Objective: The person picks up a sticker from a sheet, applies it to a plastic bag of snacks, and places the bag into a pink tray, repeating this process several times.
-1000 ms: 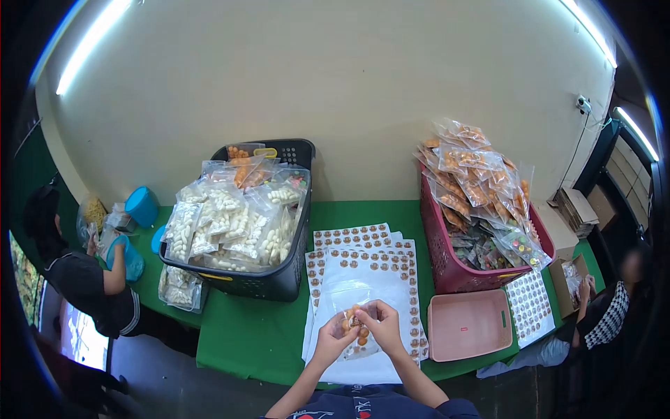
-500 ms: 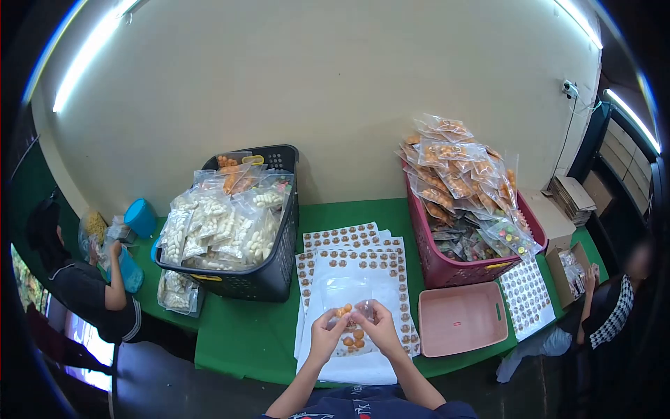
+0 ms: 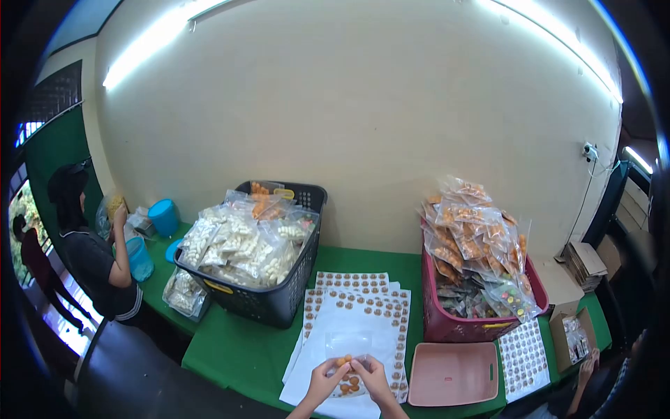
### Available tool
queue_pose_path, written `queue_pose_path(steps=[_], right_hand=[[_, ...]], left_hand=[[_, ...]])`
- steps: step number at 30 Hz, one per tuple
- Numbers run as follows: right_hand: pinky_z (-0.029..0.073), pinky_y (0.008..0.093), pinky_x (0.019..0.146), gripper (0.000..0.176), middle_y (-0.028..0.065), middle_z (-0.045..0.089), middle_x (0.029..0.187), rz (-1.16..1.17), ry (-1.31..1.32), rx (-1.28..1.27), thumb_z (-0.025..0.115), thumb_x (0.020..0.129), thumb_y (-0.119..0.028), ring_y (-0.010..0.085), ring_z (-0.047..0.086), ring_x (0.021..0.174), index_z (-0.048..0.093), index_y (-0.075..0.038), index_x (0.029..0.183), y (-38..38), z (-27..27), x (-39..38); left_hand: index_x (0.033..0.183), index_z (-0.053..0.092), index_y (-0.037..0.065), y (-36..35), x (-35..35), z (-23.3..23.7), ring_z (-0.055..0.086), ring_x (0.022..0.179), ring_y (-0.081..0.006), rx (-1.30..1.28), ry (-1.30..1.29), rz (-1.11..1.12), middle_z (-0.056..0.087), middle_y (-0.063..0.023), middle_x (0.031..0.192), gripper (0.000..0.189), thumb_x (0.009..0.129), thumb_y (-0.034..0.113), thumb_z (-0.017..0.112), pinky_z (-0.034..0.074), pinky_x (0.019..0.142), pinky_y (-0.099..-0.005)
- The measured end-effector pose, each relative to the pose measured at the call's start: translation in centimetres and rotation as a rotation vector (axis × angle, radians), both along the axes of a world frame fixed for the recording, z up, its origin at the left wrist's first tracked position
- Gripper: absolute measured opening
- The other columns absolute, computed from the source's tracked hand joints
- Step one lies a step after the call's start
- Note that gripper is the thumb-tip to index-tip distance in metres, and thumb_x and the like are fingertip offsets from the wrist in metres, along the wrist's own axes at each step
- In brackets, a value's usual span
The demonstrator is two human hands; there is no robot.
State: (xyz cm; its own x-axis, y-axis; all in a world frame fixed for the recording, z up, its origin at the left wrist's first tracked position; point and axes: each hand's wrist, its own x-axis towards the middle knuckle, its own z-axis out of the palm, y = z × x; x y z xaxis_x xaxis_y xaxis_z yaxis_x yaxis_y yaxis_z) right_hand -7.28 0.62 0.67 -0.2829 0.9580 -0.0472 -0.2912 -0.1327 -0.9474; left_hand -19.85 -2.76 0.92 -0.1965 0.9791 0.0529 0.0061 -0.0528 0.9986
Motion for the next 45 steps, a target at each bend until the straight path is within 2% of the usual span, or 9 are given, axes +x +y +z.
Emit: queue_pose_path(steps=[5,10,16,19,25,34,37,41,45], right_hand=[[0.045,0.0240,0.071,0.030,0.0093,0.057,0.091,0.096,-0.017,-0.056,0.060,0.079,-0.016,0.0126,0.055,0.086,0.051,0.004,0.100,-0.2,0.3,1.0],[0.043,0.0203,0.065,0.019,0.0053,0.060,0.078,0.012,-0.060,-0.005,0.062,0.076,-0.010,0.0102,0.056,0.072,0.056,0.003,0.089,1.0,0.0,3.7],[0.043,0.0208,0.063,0.019,0.0060,0.059,0.081,0.160,-0.125,0.064,0.061,0.076,-0.010,0.0096,0.055,0.073,0.055,0.003,0.088,3.5,2.6,4.1],[0.046,0.0211,0.062,0.022,0.0070,0.058,0.084,0.228,-0.110,0.105,0.061,0.077,-0.011,0.0103,0.055,0.073,0.053,0.003,0.092,4.7,3.0,3.3],[0.045,0.0201,0.063,0.022,0.0047,0.056,0.088,0.247,-0.158,0.039,0.058,0.078,-0.007,0.0079,0.054,0.075,0.048,0.002,0.096,4.0,3.7,3.6],[0.047,0.0216,0.066,0.026,0.0071,0.055,0.093,0.193,-0.094,-0.016,0.059,0.077,-0.007,0.0115,0.055,0.084,0.047,0.000,0.099,3.8,1.7,4.8],[0.046,0.0219,0.069,0.028,0.0080,0.055,0.095,0.190,-0.213,-0.009,0.057,0.079,-0.011,0.0119,0.054,0.087,0.045,0.001,0.102,3.3,3.8,4.3],[0.044,0.0262,0.076,0.026,0.0093,0.054,0.095,-0.003,-0.369,0.349,0.050,0.084,-0.012,0.0128,0.053,0.088,0.044,0.002,0.104,1.4,4.0,2.1],[0.042,0.0263,0.075,0.027,0.0098,0.053,0.097,0.091,-0.237,0.253,0.050,0.084,-0.011,0.0126,0.052,0.088,0.043,0.002,0.106,1.7,5.2,2.7]], left_hand=[[0.095,0.057,-0.004,1.1,0.6,0.8,0.055,0.076,-0.0088,0.008,-0.090,-0.014,0.061,-0.0064,0.084,0.026,0.079,0.017,0.059,0.044,0.065,-0.0214],[0.092,0.059,-0.003,2.2,2.5,0.5,0.055,0.068,-0.0077,-0.051,0.046,-0.062,0.061,-0.0052,0.080,0.025,0.078,0.018,0.060,0.043,0.059,-0.0194],[0.084,0.062,-0.001,5.3,1.3,2.4,0.053,0.062,-0.0057,-0.059,0.264,-0.131,0.061,-0.0030,0.072,0.021,0.077,0.018,0.061,0.043,0.058,-0.0185],[0.083,0.063,-0.001,5.9,0.6,2.7,0.053,0.061,-0.0049,-0.035,0.028,-0.102,0.061,-0.0021,0.071,0.019,0.077,0.018,0.061,0.043,0.056,-0.0181],[0.080,0.063,-0.001,5.9,1.4,1.6,0.053,0.060,-0.0050,-0.078,0.088,0.002,0.061,-0.0022,0.070,0.018,0.077,0.017,0.061,0.042,0.053,-0.0176],[0.085,0.060,0.000,5.8,2.2,2.7,0.054,0.068,-0.0053,-0.085,0.205,-0.134,0.060,-0.0028,0.074,0.017,0.078,0.016,0.060,0.043,0.060,-0.0189],[0.083,0.059,-0.001,5.7,2.5,2.6,0.054,0.067,-0.0058,0.026,0.076,-0.043,0.060,-0.0033,0.073,0.017,0.078,0.015,0.060,0.043,0.060,-0.0194],[0.073,0.059,-0.002,5.6,2.7,4.7,0.051,0.057,-0.0047,0.145,0.104,0.179,0.059,-0.0046,0.063,0.017,0.076,0.014,0.060,0.042,0.050,-0.0209],[0.071,0.058,-0.002,5.2,2.3,6.0,0.051,0.056,-0.0050,0.063,0.140,0.120,0.058,-0.0044,0.062,0.019,0.076,0.016,0.060,0.041,0.049,-0.0211]])
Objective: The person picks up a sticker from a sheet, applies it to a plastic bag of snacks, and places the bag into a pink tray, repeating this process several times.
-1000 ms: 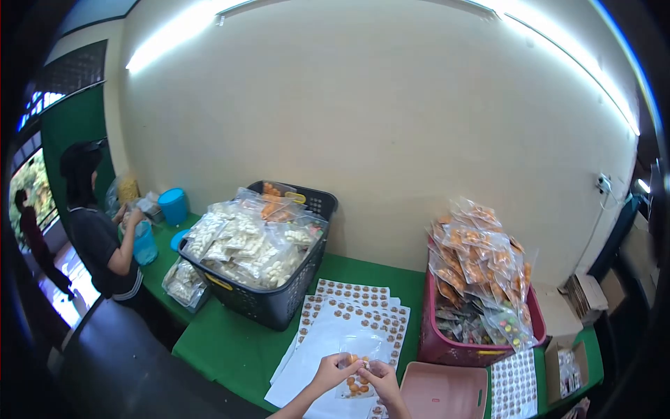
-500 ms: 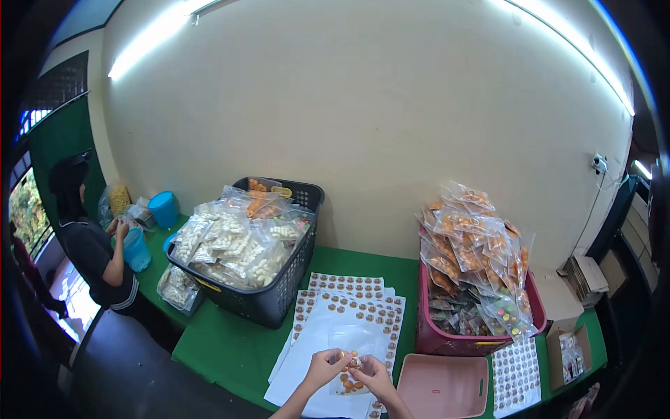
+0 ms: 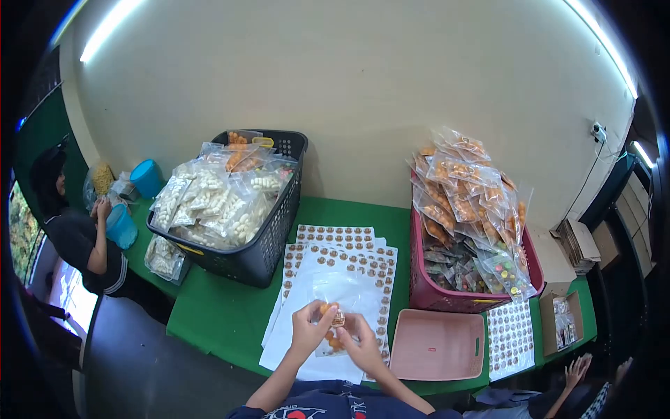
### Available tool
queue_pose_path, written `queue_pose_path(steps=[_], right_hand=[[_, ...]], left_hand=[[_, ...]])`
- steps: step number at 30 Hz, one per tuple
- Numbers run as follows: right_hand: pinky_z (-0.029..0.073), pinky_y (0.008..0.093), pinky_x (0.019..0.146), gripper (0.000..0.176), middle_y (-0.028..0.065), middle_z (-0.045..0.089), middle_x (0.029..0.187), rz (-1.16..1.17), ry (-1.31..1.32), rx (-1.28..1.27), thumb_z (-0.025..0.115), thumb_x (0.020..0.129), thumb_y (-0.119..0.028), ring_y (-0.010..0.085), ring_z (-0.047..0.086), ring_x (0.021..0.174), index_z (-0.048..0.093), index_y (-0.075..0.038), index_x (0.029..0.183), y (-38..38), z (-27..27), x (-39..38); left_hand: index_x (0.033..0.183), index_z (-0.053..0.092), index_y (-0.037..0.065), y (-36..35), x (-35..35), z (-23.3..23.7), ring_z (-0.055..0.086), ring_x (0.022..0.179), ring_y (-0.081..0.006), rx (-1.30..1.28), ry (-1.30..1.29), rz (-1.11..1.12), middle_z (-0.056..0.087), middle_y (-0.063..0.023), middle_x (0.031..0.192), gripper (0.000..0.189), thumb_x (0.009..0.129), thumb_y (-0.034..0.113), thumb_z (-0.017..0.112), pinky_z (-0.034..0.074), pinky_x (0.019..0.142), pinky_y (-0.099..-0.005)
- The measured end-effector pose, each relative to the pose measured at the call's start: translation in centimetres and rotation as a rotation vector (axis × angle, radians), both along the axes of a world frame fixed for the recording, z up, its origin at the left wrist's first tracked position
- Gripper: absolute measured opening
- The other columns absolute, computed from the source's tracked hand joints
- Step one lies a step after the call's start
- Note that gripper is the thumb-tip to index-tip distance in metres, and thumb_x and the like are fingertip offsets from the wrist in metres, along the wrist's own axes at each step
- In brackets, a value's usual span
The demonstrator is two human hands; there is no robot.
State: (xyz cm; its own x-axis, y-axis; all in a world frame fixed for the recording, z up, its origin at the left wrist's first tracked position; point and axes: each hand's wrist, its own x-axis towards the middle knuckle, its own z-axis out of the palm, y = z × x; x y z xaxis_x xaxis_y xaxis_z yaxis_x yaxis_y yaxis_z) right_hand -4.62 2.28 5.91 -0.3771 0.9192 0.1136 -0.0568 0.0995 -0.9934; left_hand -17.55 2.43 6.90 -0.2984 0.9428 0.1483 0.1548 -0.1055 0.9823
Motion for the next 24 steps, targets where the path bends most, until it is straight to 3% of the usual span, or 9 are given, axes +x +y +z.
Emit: queue_pose_path(steps=[5,14,17,21,24], right_hand=[[0.044,0.0226,0.060,0.016,0.0047,0.058,0.068,-0.107,-0.051,0.008,0.056,0.080,-0.013,0.0094,0.054,0.065,0.054,0.003,0.085,0.7,0.3,1.1],[0.043,0.0220,0.057,0.015,0.0053,0.057,0.070,-0.172,-0.022,0.077,0.055,0.081,-0.013,0.0076,0.053,0.064,0.054,0.002,0.083,-0.1,-1.6,-0.6],[0.042,0.0205,0.058,0.014,0.0038,0.057,0.071,-0.164,0.103,-0.133,0.056,0.081,-0.013,0.0065,0.052,0.064,0.054,0.001,0.082,0.4,-2.7,0.0],[0.042,0.0193,0.064,0.013,0.0036,0.058,0.077,-0.209,0.215,-0.213,0.055,0.082,-0.011,0.0067,0.054,0.070,0.054,0.002,0.085,0.9,-2.8,1.2],[0.042,0.0193,0.062,0.014,0.0027,0.058,0.072,-0.121,0.193,-0.250,0.055,0.082,-0.013,0.0063,0.053,0.068,0.055,0.001,0.079,1.6,-2.2,2.5]], left_hand=[[0.072,0.058,-0.002,-0.3,1.0,-2.9,0.049,0.057,-0.0034,-0.019,-0.100,-0.053,0.058,-0.0034,0.062,0.021,0.077,0.018,0.062,0.039,0.048,-0.0197],[0.080,0.059,-0.001,-0.3,-0.3,-2.8,0.052,0.058,-0.0046,-0.109,-0.190,-0.089,0.059,-0.0028,0.067,0.020,0.079,0.019,0.060,0.041,0.051,-0.0179],[0.090,0.056,-0.002,-0.1,-0.2,-2.8,0.053,0.070,-0.0053,-0.134,-0.283,-0.239,0.058,-0.0033,0.078,0.021,0.081,0.017,0.057,0.043,0.059,-0.0180],[0.092,0.055,-0.001,0.0,0.6,-4.6,0.052,0.071,-0.0045,-0.173,-0.248,-0.295,0.058,-0.0019,0.080,0.022,0.080,0.017,0.058,0.043,0.060,-0.0183],[0.092,0.055,-0.001,0.0,0.6,-3.9,0.051,0.071,-0.0041,-0.157,-0.087,-0.387,0.058,-0.0020,0.081,0.021,0.080,0.016,0.058,0.042,0.061,-0.0182]])
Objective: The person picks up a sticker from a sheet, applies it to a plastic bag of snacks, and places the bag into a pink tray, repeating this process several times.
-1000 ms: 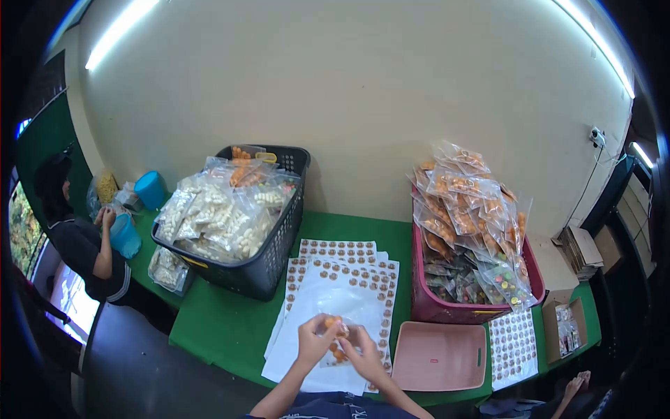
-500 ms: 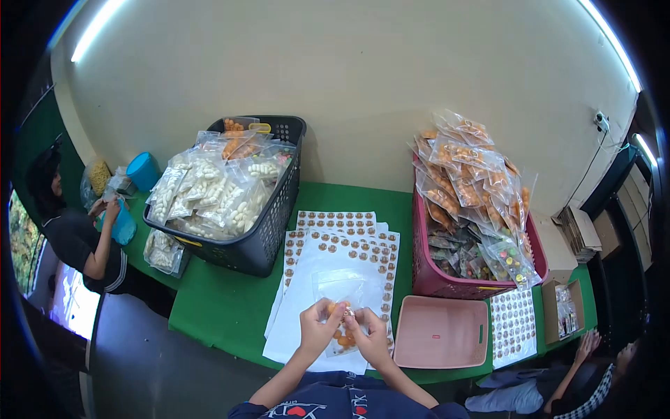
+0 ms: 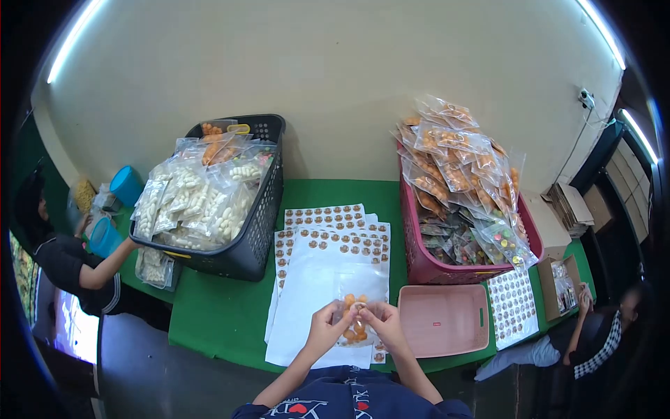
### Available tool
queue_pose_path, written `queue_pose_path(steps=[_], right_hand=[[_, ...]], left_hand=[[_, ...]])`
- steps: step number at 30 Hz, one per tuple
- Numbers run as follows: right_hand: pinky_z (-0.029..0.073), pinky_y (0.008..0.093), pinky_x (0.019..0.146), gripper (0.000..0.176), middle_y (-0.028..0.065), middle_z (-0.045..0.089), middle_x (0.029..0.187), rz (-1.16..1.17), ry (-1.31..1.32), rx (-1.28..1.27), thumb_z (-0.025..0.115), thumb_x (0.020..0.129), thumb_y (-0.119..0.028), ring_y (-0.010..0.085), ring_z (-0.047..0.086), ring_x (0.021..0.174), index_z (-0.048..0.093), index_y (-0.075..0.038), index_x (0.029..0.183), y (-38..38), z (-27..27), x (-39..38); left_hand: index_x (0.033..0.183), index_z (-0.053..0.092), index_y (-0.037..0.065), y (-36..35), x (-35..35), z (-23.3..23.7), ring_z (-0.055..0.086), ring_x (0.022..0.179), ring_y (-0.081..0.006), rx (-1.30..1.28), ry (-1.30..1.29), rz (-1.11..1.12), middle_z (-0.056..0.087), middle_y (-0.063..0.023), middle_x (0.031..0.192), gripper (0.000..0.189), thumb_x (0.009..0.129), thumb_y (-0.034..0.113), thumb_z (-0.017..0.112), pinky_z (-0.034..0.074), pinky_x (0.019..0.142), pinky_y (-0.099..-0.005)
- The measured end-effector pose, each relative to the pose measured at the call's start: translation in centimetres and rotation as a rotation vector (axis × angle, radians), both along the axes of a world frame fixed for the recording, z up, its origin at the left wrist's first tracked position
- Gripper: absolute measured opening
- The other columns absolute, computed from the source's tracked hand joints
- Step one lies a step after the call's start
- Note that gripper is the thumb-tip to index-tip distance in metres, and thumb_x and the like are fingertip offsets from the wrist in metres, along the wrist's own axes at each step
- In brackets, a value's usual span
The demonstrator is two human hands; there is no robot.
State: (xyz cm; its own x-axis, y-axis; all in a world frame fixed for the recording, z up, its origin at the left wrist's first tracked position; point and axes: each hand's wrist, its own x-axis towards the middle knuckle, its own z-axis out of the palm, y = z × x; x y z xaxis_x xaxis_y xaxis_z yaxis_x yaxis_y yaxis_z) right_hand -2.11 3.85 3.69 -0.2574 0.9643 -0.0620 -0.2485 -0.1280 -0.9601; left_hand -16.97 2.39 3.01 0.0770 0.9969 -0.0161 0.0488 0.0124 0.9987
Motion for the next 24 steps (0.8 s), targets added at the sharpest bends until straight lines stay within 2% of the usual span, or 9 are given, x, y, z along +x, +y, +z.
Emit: queue_pose_path(steps=[1,4,5,8,11,14,17,23,24], right_hand=[[0.043,0.0197,0.062,0.016,0.0037,0.059,0.073,-0.006,0.026,0.001,0.055,0.082,-0.013,0.0068,0.054,0.068,0.056,0.002,0.078,0.2,0.1,0.1],[0.044,0.0205,0.062,0.016,0.0040,0.059,0.074,-0.035,-0.038,0.088,0.055,0.082,-0.014,0.0069,0.054,0.068,0.057,0.002,0.080,0.2,-0.3,0.3],[0.044,0.0206,0.061,0.017,0.0036,0.059,0.074,-0.036,-0.061,0.112,0.054,0.083,-0.015,0.0064,0.053,0.067,0.057,0.002,0.081,0.3,-1.0,0.4],[0.043,0.0200,0.061,0.018,0.0024,0.058,0.074,-0.026,0.011,0.094,0.053,0.083,-0.016,0.0057,0.052,0.067,0.057,0.001,0.081,0.3,-0.1,0.0],[0.040,0.0201,0.064,0.018,0.0030,0.059,0.074,-0.055,0.043,0.063,0.053,0.082,-0.015,0.0063,0.052,0.068,0.058,0.002,0.082,0.5,-0.8,-0.5],[0.039,0.0201,0.065,0.016,0.0025,0.058,0.074,-0.082,0.068,0.028,0.054,0.081,-0.014,0.0061,0.051,0.069,0.059,0.001,0.081,0.7,-0.9,-1.0],[0.039,0.0200,0.065,0.017,0.0020,0.058,0.075,-0.106,0.090,0.017,0.054,0.081,-0.016,0.0061,0.051,0.069,0.058,0.001,0.083,0.8,-1.9,-1.6],[0.040,0.0195,0.062,0.020,0.0021,0.056,0.076,-0.036,-0.046,0.081,0.050,0.085,-0.019,0.0061,0.050,0.068,0.055,0.001,0.084,0.5,-0.8,-2.3],[0.040,0.0194,0.061,0.021,0.0021,0.056,0.076,-0.031,-0.079,0.102,0.049,0.085,-0.019,0.0062,0.050,0.069,0.054,0.001,0.085,0.6,-0.7,-2.3]], left_hand=[[0.092,0.055,0.000,-0.1,0.2,-0.5,0.051,0.073,-0.0037,0.026,0.028,-0.044,0.057,-0.0018,0.082,0.019,0.081,0.014,0.057,0.041,0.061,-0.0179],[0.087,0.056,0.000,0.0,1.1,0.0,0.046,0.061,-0.0016,0.098,-0.138,0.025,0.055,0.0006,0.068,0.020,0.078,0.018,0.061,0.036,0.051,-0.0166],[0.088,0.057,0.000,0.0,0.9,-0.1,0.046,0.061,-0.0019,0.087,-0.177,0.010,0.056,-0.0003,0.069,0.021,0.077,0.017,0.062,0.036,0.051,-0.0167],[0.096,0.053,-0.001,0.5,-0.6,-0.1,0.054,0.075,-0.0073,-0.005,0.026,-0.123,0.058,-0.0040,0.084,0.022,0.079,0.013,0.059,0.043,0.065,-0.0202],[0.090,0.057,0.001,1.0,-1.3,-0.9,0.049,0.061,-0.0043,0.091,0.000,-0.083,0.058,-0.0028,0.074,0.025,0.075,0.018,0.064,0.038,0.053,-0.0180],[0.091,0.057,0.001,1.1,-1.7,-0.5,0.050,0.063,-0.0051,0.101,-0.043,-0.108,0.058,-0.0034,0.076,0.027,0.074,0.019,0.065,0.039,0.055,-0.0189],[0.093,0.054,-0.001,1.5,-2.6,-0.8,0.053,0.074,-0.0072,0.094,0.141,-0.177,0.057,-0.0030,0.083,0.025,0.075,0.013,0.064,0.043,0.066,-0.0209],[0.089,0.056,-0.001,1.1,-2.8,-0.1,0.054,0.072,-0.0074,0.085,-0.115,-0.121,0.058,-0.0031,0.079,0.020,0.075,0.013,0.063,0.043,0.062,-0.0200],[0.087,0.056,-0.001,1.2,-2.9,-0.7,0.053,0.071,-0.0070,0.053,-0.095,-0.104,0.058,-0.0028,0.077,0.019,0.076,0.013,0.062,0.042,0.061,-0.0195]])
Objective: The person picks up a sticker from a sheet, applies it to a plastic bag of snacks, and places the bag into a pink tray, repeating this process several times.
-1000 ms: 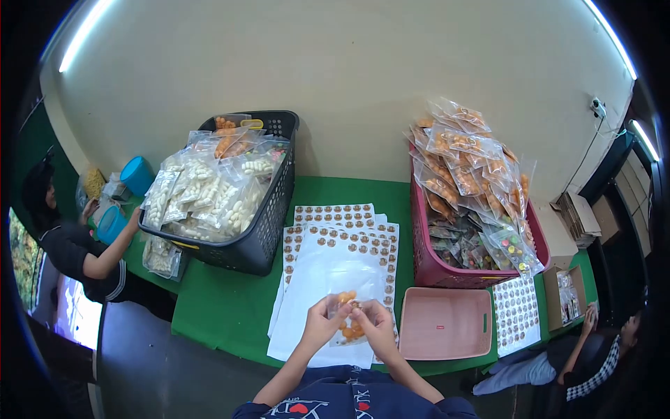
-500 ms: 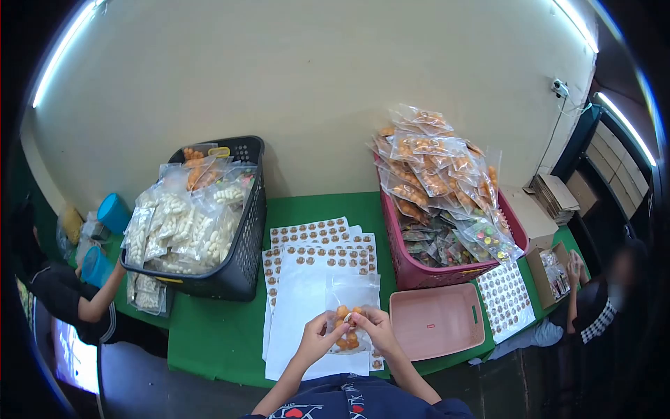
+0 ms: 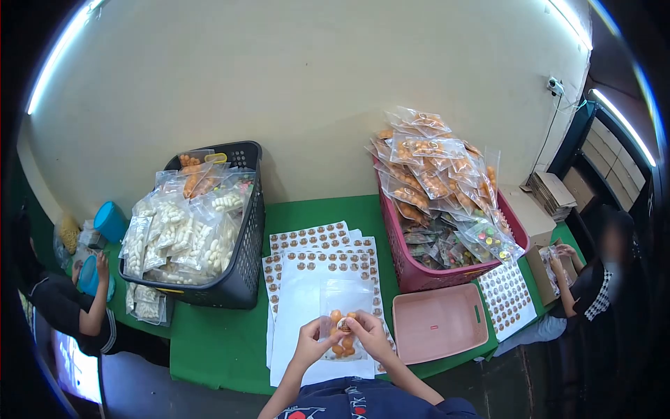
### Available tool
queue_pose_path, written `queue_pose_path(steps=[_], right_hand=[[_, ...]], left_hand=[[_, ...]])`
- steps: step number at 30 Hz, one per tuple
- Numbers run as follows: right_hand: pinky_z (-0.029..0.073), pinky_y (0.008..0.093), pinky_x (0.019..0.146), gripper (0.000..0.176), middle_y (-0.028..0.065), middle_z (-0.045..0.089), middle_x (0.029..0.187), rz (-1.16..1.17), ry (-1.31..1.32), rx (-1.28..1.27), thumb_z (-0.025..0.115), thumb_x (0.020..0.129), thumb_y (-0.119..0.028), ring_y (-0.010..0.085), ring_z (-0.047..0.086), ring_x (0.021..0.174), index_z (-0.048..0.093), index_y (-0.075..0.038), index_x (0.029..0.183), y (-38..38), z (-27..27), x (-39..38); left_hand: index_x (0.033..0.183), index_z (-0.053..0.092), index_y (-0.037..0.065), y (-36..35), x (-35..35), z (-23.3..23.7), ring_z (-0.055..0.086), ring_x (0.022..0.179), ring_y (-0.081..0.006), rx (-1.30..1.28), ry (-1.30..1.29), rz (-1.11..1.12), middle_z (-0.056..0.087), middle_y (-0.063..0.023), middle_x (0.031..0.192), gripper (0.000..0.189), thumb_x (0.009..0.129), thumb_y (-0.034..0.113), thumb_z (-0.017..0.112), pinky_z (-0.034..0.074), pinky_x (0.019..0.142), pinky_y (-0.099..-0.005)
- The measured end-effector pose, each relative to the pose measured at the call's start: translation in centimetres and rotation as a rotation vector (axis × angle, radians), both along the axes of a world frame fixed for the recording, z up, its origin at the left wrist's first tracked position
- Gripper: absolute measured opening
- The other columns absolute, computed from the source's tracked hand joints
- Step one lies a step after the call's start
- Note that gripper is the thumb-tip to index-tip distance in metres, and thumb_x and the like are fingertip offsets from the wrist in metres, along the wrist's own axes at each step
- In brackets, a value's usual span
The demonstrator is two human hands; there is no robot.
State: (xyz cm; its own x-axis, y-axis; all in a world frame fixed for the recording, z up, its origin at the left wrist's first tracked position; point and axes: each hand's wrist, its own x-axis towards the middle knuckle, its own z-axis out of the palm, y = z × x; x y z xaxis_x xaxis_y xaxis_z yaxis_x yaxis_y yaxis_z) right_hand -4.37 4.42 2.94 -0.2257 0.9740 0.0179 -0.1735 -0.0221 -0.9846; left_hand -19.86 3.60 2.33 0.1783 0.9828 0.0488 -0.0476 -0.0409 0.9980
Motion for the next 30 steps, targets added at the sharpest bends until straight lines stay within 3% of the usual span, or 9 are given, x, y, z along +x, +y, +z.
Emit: queue_pose_path(steps=[2,7,11,14,15,20,24,29,30], right_hand=[[0.040,0.0195,0.061,0.020,0.0021,0.056,0.076,-0.003,-0.011,0.026,0.048,0.086,-0.019,0.0062,0.050,0.069,0.054,0.001,0.085,0.0,0.0,0.1],[0.041,0.0204,0.063,0.016,0.0021,0.055,0.076,-0.051,0.094,-0.012,0.053,0.083,-0.016,0.0063,0.051,0.071,0.053,0.000,0.087,0.1,1.3,-0.4],[0.041,0.0197,0.064,0.018,0.0018,0.056,0.077,-0.066,-0.122,0.087,0.059,0.079,-0.015,0.0054,0.050,0.072,0.053,0.000,0.087,0.7,0.5,0.3],[0.040,0.0187,0.063,0.020,0.0016,0.057,0.077,-0.016,-0.083,0.003,0.062,0.076,-0.015,0.0049,0.050,0.071,0.054,-0.001,0.088,1.2,0.5,0.6],[0.040,0.0187,0.063,0.020,0.0013,0.057,0.077,0.015,-0.072,-0.028,0.062,0.076,-0.014,0.0050,0.051,0.072,0.054,-0.002,0.089,1.2,0.8,0.5],[0.041,0.0235,0.075,0.027,0.0032,0.058,0.086,0.169,-0.228,0.028,0.065,0.074,-0.018,0.0097,0.053,0.082,0.055,-0.002,0.093,1.9,-0.8,0.3],[0.038,0.0248,0.081,0.029,0.0046,0.057,0.091,0.000,-0.053,0.033,0.066,0.072,-0.016,0.0105,0.051,0.088,0.055,-0.002,0.096,3.5,-1.1,0.5],[0.041,0.0185,0.053,0.007,0.0047,0.056,0.079,-0.071,0.041,0.109,0.061,0.075,-0.005,0.0083,0.052,0.066,0.060,-0.001,0.081,4.0,0.4,0.0],[0.041,0.0191,0.055,0.007,0.0049,0.056,0.078,-0.080,0.030,0.110,0.061,0.075,-0.005,0.0086,0.052,0.067,0.060,-0.001,0.081,3.9,0.5,0.0]], left_hand=[[0.085,0.057,-0.001,0.4,-0.3,-1.6,0.053,0.068,-0.0063,-0.058,0.045,0.035,0.057,-0.0021,0.073,0.016,0.077,0.013,0.061,0.042,0.059,-0.0187],[0.082,0.058,0.000,0.9,0.2,-0.4,0.052,0.064,-0.0046,-0.019,0.022,0.073,0.057,-0.0003,0.070,0.015,0.080,0.014,0.058,0.040,0.056,-0.0175],[0.086,0.060,0.001,1.8,0.7,-0.4,0.048,0.061,-0.0025,-0.004,0.004,0.090,0.056,0.0010,0.072,0.017,0.078,0.016,0.060,0.037,0.052,-0.0162],[0.095,0.057,0.001,2.6,1.0,1.1,0.053,0.076,-0.0066,-0.192,-0.278,0.023,0.059,-0.0022,0.083,0.022,0.077,0.014,0.060,0.042,0.067,-0.0200],[0.099,0.055,0.000,3.2,0.5,0.8,0.053,0.086,-0.0099,-0.310,-0.461,0.019,0.058,-0.0050,0.090,0.025,0.078,0.012,0.059,0.041,0.077,-0.0235],[0.091,0.059,0.000,5.2,-0.6,0.7,0.055,0.076,-0.0091,-0.196,-0.321,0.189,0.060,-0.0049,0.083,0.016,0.078,0.011,0.059,0.043,0.069,-0.0215],[0.085,0.059,0.000,5.0,0.2,1.6,0.056,0.068,-0.0083,-0.104,-0.156,0.165,0.061,-0.0043,0.076,0.013,0.078,0.011,0.059,0.043,0.061,-0.0200],[0.083,0.059,0.000,4.3,1.3,0.6,0.055,0.064,-0.0072,-0.063,-0.105,0.127,0.060,-0.0040,0.074,0.012,0.079,0.011,0.058,0.043,0.057,-0.0186],[0.084,0.059,0.000,4.2,1.3,0.5,0.055,0.063,-0.0072,-0.062,-0.126,0.112,0.060,-0.0040,0.074,0.012,0.079,0.011,0.058,0.043,0.056,-0.0186]])
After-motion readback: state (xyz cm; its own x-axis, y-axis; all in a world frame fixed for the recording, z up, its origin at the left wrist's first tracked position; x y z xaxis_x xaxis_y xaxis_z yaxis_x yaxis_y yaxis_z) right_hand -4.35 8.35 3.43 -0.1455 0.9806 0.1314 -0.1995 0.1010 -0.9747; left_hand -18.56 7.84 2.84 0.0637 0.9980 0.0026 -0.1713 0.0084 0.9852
